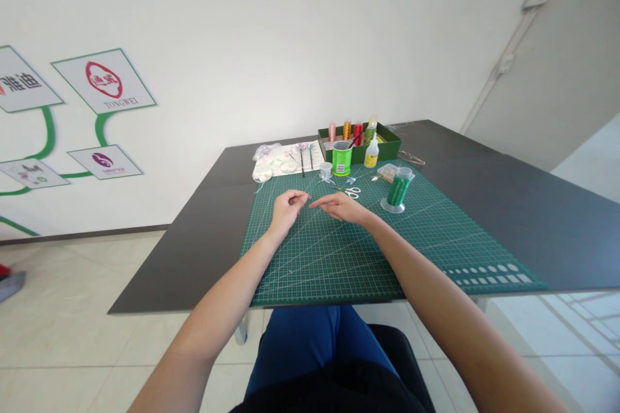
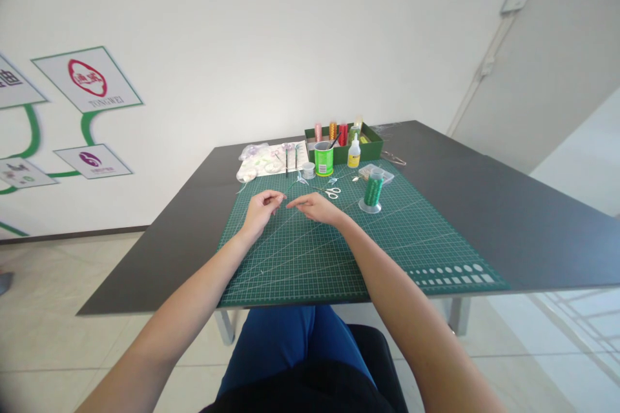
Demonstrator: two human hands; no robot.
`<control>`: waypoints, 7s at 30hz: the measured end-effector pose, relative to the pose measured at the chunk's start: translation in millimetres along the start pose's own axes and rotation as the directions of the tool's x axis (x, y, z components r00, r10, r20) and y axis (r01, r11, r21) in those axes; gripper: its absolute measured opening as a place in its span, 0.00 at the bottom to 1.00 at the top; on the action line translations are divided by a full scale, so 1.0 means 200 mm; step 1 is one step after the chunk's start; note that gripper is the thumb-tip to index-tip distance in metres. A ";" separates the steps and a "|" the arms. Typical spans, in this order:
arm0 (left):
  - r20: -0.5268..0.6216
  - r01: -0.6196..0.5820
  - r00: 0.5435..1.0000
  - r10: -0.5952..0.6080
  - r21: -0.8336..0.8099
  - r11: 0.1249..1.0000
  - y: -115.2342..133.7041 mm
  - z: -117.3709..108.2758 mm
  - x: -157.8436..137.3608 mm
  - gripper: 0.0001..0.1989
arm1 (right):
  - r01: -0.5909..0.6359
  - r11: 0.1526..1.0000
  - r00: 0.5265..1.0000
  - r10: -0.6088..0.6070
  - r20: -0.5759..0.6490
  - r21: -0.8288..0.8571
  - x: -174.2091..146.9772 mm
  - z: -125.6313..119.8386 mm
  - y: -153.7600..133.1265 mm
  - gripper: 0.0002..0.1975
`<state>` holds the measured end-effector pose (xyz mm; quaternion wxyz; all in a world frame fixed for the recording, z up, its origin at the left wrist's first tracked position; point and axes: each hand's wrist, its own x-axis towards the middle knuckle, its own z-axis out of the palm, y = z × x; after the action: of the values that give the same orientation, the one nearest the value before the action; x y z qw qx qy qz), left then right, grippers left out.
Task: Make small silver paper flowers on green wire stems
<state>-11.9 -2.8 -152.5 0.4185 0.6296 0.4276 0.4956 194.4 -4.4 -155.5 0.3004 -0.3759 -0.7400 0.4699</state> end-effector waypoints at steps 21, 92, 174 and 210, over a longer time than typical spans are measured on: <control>-0.035 0.041 0.998 -0.045 -0.105 0.994 -0.01 0.01 0.01 0.12 | 0.042 0.982 0.999 -0.035 -0.042 0.185 -0.02 0.00 -0.01 0.29; -0.015 0.082 0.996 -0.085 -0.157 0.984 0.01 0.01 0.00 0.16 | 0.029 0.998 0.999 -0.026 -0.047 0.062 -0.01 0.00 0.00 0.26; -0.030 0.091 0.994 -0.102 -0.255 0.963 0.03 0.02 0.00 0.16 | 0.086 0.984 0.994 -0.073 -0.087 0.157 -0.03 0.00 -0.03 0.30; -0.022 0.067 0.997 -0.073 -0.208 0.976 0.01 0.01 0.00 0.15 | 0.104 0.976 0.991 -0.084 -0.106 0.193 -0.01 -0.01 0.00 0.29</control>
<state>-10.2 -3.4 -150.5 0.4924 0.5599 0.4018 0.5317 196.6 -6.1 -154.5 0.3938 -0.3311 -0.6911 0.5076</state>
